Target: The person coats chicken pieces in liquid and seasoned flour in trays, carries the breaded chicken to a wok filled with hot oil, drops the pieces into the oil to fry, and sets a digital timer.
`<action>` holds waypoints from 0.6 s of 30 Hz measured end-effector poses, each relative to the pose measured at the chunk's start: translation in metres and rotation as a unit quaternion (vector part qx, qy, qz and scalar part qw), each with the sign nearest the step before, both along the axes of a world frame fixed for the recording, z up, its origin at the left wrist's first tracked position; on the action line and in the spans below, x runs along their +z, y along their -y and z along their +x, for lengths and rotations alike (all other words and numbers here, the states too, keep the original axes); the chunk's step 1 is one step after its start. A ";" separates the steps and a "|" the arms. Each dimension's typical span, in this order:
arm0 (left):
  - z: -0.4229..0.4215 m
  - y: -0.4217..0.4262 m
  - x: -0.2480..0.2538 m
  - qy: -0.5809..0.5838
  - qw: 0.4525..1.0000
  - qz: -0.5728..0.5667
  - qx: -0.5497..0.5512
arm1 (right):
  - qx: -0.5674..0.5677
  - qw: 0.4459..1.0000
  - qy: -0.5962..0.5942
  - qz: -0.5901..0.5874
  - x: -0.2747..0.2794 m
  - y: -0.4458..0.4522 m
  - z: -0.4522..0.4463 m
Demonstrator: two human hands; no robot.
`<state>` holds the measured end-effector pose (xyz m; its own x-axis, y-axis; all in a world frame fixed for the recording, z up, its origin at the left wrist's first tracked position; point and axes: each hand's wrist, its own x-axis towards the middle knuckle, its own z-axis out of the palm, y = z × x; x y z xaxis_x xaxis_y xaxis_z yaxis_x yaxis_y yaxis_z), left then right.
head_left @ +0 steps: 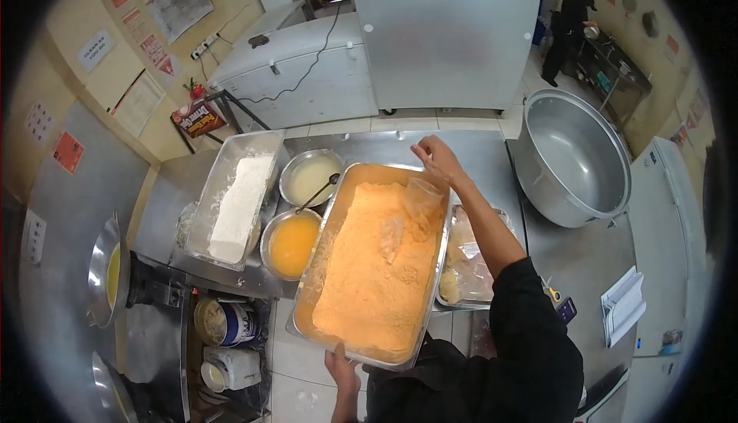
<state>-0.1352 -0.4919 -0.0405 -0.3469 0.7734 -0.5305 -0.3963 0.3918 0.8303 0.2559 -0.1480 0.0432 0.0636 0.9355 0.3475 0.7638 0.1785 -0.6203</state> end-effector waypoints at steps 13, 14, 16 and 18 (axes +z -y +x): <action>0.096 -0.087 -0.011 0.170 0.983 0.023 -0.067 | -0.176 0.945 -0.273 -0.025 -0.042 0.296 0.011; 0.097 -0.091 -0.014 0.171 0.981 0.025 -0.084 | -0.176 0.939 -0.294 -0.034 -0.045 0.320 0.003; 0.095 -0.092 -0.013 0.297 0.935 0.072 -0.181 | -0.185 0.927 -0.319 -0.060 -0.053 0.357 -0.010; 0.091 -0.071 0.003 0.288 0.924 0.062 -0.243 | -0.205 0.910 -0.357 -0.055 -0.059 0.384 -0.026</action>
<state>-0.0441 -0.4213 -0.0374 0.3709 0.8305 -0.4155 -0.5887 0.5563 0.5865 0.2303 -0.5318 -0.0163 0.5880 0.8088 -0.0142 0.1480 -0.1249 -0.9811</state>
